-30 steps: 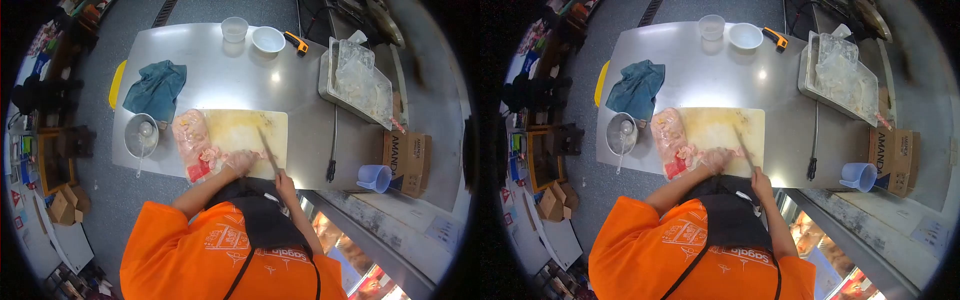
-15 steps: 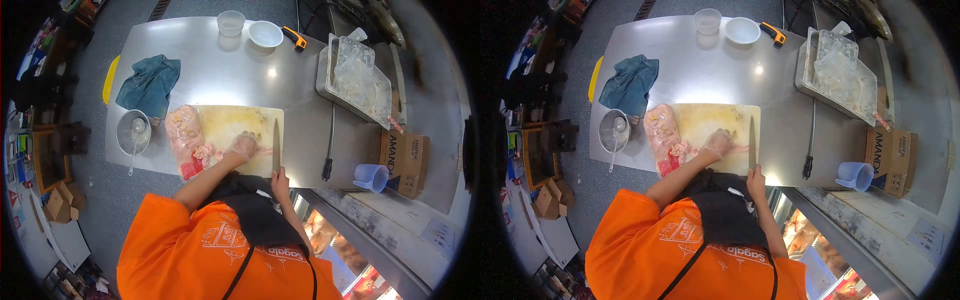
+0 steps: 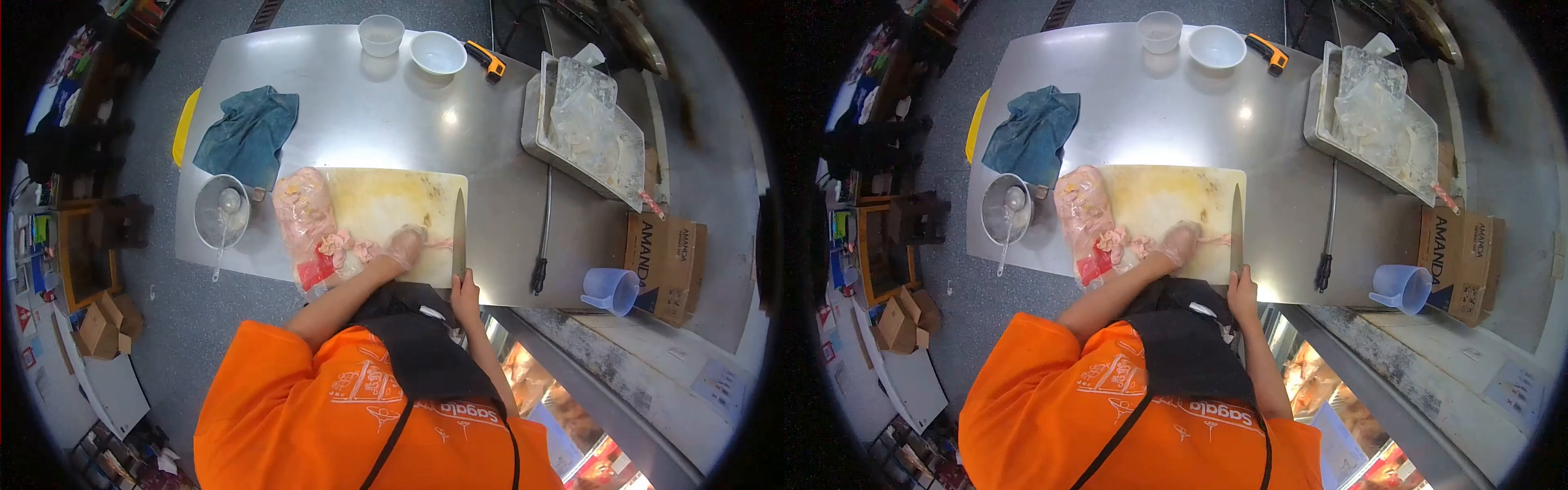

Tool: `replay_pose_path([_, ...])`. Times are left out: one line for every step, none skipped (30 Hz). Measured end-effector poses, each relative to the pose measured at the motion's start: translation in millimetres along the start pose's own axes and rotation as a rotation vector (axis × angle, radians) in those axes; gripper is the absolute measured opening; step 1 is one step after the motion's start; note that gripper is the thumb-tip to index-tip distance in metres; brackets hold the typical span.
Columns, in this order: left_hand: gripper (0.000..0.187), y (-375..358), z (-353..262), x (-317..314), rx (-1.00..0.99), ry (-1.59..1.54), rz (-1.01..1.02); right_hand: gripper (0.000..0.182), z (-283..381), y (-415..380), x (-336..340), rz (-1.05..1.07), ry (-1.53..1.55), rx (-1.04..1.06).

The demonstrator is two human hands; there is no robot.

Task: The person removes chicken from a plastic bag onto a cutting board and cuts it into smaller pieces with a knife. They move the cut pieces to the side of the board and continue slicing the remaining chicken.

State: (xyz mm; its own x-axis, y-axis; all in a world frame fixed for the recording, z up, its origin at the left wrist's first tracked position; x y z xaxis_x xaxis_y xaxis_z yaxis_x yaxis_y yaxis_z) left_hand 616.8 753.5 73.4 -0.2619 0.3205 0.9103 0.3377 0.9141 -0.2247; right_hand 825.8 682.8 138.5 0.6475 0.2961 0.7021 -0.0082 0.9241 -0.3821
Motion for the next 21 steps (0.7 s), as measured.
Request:
replay_pose_path([0.020, -5, 3, 24, 0.108, -0.433, -0.047, 0.026, -1, 0, 0, -0.018, 0.001, 0.021])
replay_pose_path([0.024, -11, 7, 33, 0.218, -0.869, -0.091, 0.026, 2, -2, 2, -0.017, 0.001, 0.020])
replay_pose_path([0.024, -11, 10, 30, 0.218, -0.872, -0.088, 0.027, 3, -3, 4, 0.013, 0.013, 0.006])
replay_pose_path([0.024, -11, 20, 29, 0.413, -1.038, -0.204, 0.028, 4, -4, 5, 0.042, 0.025, -0.004])
replay_pose_path([0.023, -15, 29, 27, 0.612, -1.196, -0.323, 0.028, 3, -4, 5, 0.043, 0.025, -0.005])
replay_pose_path([0.023, -21, 34, 27, 0.614, -1.194, -0.324, 0.028, 3, -4, 4, 0.045, 0.000, 0.000])
replay_pose_path([0.022, -31, 35, 52, 0.643, -0.979, -0.206, 0.029, 3, -4, 1, 0.047, -0.025, 0.006])
replay_pose_path([0.020, -40, 36, 69, 0.666, -0.763, -0.088, 0.029, 4, -4, 0, 0.050, -0.021, 0.008])
replay_pose_path([0.020, -49, 39, 76, 0.670, -0.760, -0.088, 0.028, 5, -5, 1, 0.053, -0.006, 0.001])
replay_pose_path([0.021, -57, 42, 84, 0.599, -0.586, -0.122, 0.028, 5, -4, 1, 0.053, 0.010, -0.005])
replay_pose_path([0.022, -60, 42, 89, 0.525, -0.414, -0.153, 0.028, 4, -3, 0, 0.052, 0.012, -0.005])
replay_pose_path([0.022, -57, 41, 86, 0.526, -0.414, -0.151, 0.028, 2, -3, 0, 0.050, -0.006, -0.002])
replay_pose_path([0.023, -46, 35, 82, 0.395, -0.525, -0.149, 0.027, 1, -3, 0, 0.047, -0.025, 0.004])
replay_pose_path([0.024, -38, 25, 82, 0.265, -0.633, -0.150, 0.027, 1, -3, 0, 0.050, -0.027, 0.007])
replay_pose_path([0.031, -29, 4, 77, 0.057, -0.426, -0.006, 0.027, 1, -4, 0, 0.042, -0.017, 0.009])
replay_pose_path([0.039, -24, -14, 74, -0.148, -0.215, 0.135, 0.027, 2, -3, 0, 0.032, -0.006, 0.012])
replay_pose_path([0.039, -28, -15, 63, -0.145, -0.213, 0.133, 0.027, 3, -3, 1, 0.034, -0.005, 0.017])
replay_pose_path([0.051, -36, -23, 53, -0.303, -0.136, 0.063, 0.028, 3, -3, 1, 0.052, 0.007, 0.001])
replay_pose_path([0.064, -41, -31, 58, -0.463, -0.056, -0.008, 0.029, 2, -2, 2, 0.067, 0.020, -0.016])
replay_pose_path([0.078, -43, -24, 61, -0.405, -0.057, 0.209, 0.029, -2, 0, 3, 0.066, 0.018, -0.011])
replay_pose_path([0.078, -43, -11, 65, -0.405, -0.054, 0.207, 0.029, -6, 1, 2, 0.054, 0.000, 0.025])
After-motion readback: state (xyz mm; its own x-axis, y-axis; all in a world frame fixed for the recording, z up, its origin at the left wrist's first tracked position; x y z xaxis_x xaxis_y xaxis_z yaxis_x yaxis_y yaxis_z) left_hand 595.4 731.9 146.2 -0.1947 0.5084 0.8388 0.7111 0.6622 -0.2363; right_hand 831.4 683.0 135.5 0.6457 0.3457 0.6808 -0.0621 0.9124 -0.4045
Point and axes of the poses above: each hand's wrist, its own y-axis towards the middle knuckle, its own x-axis out of the back of the hand, z = x × y, the point moved 3 cm from there along y, towards the middle knuckle, and after that the axes turned 2 degrees about -y, right-handed, at the moved point
